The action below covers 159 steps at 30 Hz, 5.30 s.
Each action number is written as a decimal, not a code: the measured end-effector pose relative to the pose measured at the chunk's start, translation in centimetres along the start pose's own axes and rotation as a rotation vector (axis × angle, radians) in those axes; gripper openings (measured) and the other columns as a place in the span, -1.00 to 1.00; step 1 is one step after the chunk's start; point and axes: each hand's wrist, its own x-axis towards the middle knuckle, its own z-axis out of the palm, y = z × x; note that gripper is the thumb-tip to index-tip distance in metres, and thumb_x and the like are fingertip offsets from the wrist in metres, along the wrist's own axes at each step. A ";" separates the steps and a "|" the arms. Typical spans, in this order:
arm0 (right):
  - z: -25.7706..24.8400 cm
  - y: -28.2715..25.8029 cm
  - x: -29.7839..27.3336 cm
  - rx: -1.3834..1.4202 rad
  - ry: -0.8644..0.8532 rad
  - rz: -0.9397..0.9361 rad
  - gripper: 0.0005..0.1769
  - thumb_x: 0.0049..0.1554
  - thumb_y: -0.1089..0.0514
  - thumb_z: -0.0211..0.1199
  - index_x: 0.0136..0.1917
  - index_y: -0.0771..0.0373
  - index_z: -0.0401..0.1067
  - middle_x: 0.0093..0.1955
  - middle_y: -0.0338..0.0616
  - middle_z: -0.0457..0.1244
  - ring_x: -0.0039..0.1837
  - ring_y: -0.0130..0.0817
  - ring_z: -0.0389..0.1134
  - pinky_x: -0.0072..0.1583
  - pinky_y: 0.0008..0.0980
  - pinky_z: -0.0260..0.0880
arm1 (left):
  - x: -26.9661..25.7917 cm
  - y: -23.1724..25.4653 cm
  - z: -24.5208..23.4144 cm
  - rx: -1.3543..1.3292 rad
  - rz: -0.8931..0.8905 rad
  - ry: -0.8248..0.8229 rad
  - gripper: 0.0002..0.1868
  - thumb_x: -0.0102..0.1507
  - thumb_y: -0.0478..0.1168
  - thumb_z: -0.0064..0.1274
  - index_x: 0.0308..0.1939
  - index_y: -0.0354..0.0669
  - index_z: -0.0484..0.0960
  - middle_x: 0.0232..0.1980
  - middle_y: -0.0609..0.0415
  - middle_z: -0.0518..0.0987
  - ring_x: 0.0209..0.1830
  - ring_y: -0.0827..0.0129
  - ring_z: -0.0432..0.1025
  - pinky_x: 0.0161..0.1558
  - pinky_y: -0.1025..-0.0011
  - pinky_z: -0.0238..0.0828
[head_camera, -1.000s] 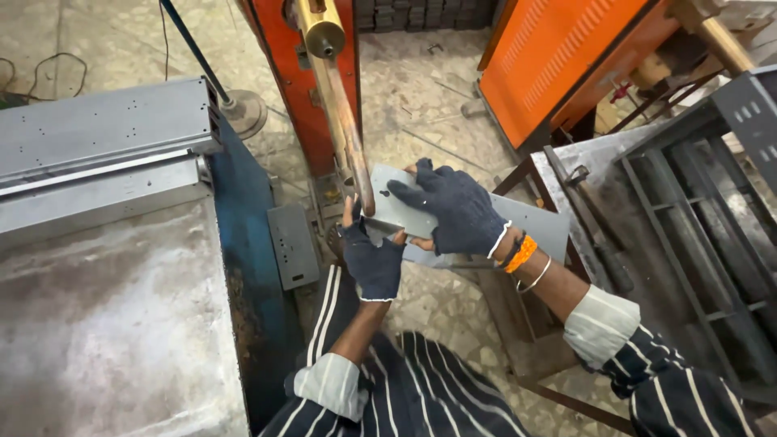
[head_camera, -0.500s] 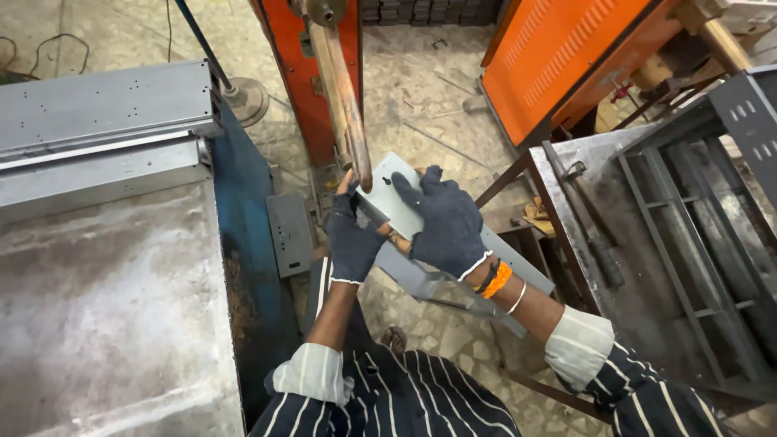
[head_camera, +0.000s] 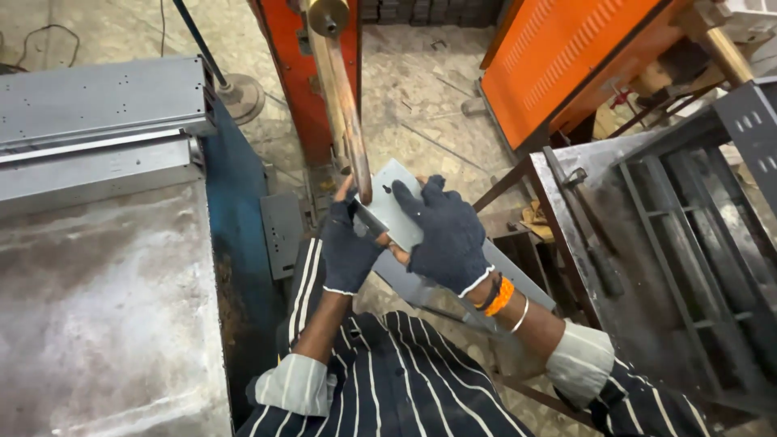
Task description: Spot welding metal components to assemble a metal enclosure frame.
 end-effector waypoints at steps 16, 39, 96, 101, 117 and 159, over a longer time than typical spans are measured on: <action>-0.8 -1.6 -0.2 -0.019 -0.022 0.080 -0.02 -0.30 -0.15 0.55 0.40 0.03 0.42 0.17 0.20 0.23 -0.07 0.11 0.35 -0.05 -0.01 0.39 | 0.5 -0.4 -0.5 0.117 -0.120 -0.041 0.17 -0.07 -0.35 0.42 0.57 -0.10 0.14 0.28 -0.04 0.54 0.28 0.24 0.46 0.33 0.32 0.37; -0.2 -4.0 -2.5 0.040 0.121 0.160 0.01 -0.32 -0.05 0.55 0.41 0.12 0.37 0.18 0.20 0.25 0.01 0.14 0.36 0.01 0.00 0.41 | -0.1 0.6 -1.5 0.337 -0.049 -0.063 -0.06 -0.08 -0.26 0.47 0.36 -0.14 0.40 0.17 -0.16 0.52 0.20 0.07 0.50 0.20 0.26 0.44; 12.6 6.4 -12.4 0.555 -0.081 -0.012 -0.79 -0.13 0.07 0.51 -0.24 0.16 0.57 -0.29 0.07 0.37 -0.15 0.08 0.43 -0.17 -0.12 0.39 | -6.0 7.9 8.4 1.151 0.286 0.018 -0.67 -0.04 -0.18 0.17 -0.18 -0.07 0.69 -0.54 -0.06 0.52 -0.54 0.02 0.46 -0.43 0.07 0.37; 9.7 4.9 -12.0 0.787 0.019 0.062 -0.80 -0.11 0.09 0.46 -0.24 0.22 0.57 -0.37 0.04 0.33 -0.31 -0.03 0.40 -0.27 -0.24 0.33 | -6.8 8.8 7.2 1.078 0.301 -0.025 -0.66 -0.06 -0.19 0.17 -0.20 -0.07 0.67 -0.39 -0.04 0.58 -0.36 0.01 0.51 -0.28 0.09 0.41; 8.5 7.6 -12.3 0.791 -0.119 0.063 -0.51 -0.13 0.00 0.56 -0.50 0.35 0.33 -0.54 0.07 0.01 -0.46 -0.20 -0.03 -0.33 -0.18 0.05 | 0.3 16.0 -19.1 0.533 -0.311 0.261 -0.68 0.48 -0.12 0.00 0.04 -0.39 0.58 -0.12 0.09 0.61 -0.11 0.45 0.46 0.00 0.44 0.39; 9.9 2.0 -3.3 1.010 0.025 -0.015 0.10 0.05 -0.29 0.40 0.60 0.37 0.05 0.47 0.10 0.22 0.49 -0.13 0.26 0.45 -0.21 0.25 | 0.1 4.0 -8.4 0.162 -0.538 0.124 -0.60 0.43 -0.06 -0.02 -0.42 -0.25 0.54 -0.48 0.22 0.37 -0.45 0.55 0.16 -0.39 0.48 0.12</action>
